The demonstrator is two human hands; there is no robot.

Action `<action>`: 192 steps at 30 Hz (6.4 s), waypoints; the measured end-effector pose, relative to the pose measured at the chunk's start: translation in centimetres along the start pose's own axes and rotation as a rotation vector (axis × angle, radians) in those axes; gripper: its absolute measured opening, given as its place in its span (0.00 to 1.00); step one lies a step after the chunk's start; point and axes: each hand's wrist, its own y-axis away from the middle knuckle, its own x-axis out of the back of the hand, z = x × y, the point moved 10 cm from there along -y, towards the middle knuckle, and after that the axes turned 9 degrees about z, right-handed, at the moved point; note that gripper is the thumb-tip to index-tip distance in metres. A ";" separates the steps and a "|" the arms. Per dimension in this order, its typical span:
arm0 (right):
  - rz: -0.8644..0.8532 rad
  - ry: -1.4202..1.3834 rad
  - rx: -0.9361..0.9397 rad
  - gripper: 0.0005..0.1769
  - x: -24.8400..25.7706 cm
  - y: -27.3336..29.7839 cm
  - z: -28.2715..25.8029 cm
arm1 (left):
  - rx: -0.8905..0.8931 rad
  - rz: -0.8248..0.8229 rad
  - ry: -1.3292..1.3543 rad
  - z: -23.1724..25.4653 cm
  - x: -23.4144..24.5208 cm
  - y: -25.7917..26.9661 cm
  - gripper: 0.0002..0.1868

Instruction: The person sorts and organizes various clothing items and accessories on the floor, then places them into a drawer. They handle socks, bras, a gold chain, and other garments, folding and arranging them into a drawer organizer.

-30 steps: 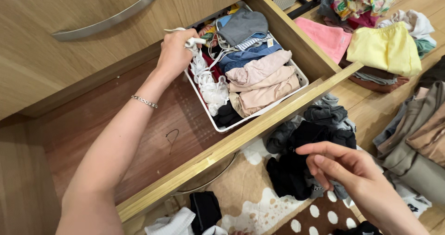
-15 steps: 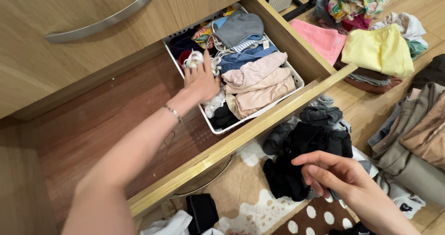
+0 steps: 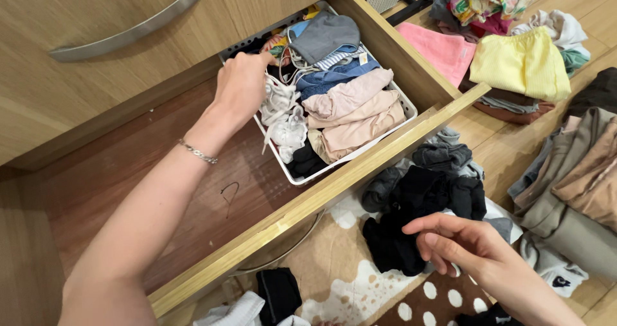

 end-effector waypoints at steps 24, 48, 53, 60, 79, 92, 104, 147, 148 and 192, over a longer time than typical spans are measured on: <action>-0.047 0.043 -0.010 0.19 0.4 1.4 0.7 | 0.016 -0.378 -0.311 -3.1 -12.8 0.5 0.40; -0.102 0.206 0.025 0.18 -0.3 1.7 2.6 | -0.222 -0.455 -0.437 -5.4 -18.4 3.5 0.36; -0.066 0.520 0.266 0.18 5.2 5.0 4.8 | -0.110 -0.527 -0.316 -2.8 -15.4 3.4 0.32; 0.322 0.928 -0.143 0.18 20.9 11.8 11.7 | -0.793 -0.133 -0.323 25.6 2.2 7.0 0.17; 0.545 0.550 -0.215 0.32 22.3 18.6 43.8 | -1.222 -1.255 0.449 53.0 -18.9 39.5 0.15; 0.548 -0.530 -0.319 0.27 18.1 17.7 43.1 | -0.518 -1.508 0.361 54.8 -29.9 41.9 0.28; 0.721 -0.926 -0.352 0.14 20.8 20.2 38.4 | -0.165 -1.467 1.202 55.6 -21.4 34.7 0.48; -0.132 1.358 0.631 0.21 -5.0 -21.7 -17.7 | -0.146 -0.618 0.230 6.3 2.2 10.8 0.13; -0.164 1.382 0.691 0.19 -5.4 -21.3 -17.9 | -0.146 -0.607 0.263 6.5 2.1 11.0 0.13; 0.046 1.009 0.753 0.13 -0.5 -20.7 -17.8 | -0.534 -0.197 0.486 14.9 -1.7 7.9 0.20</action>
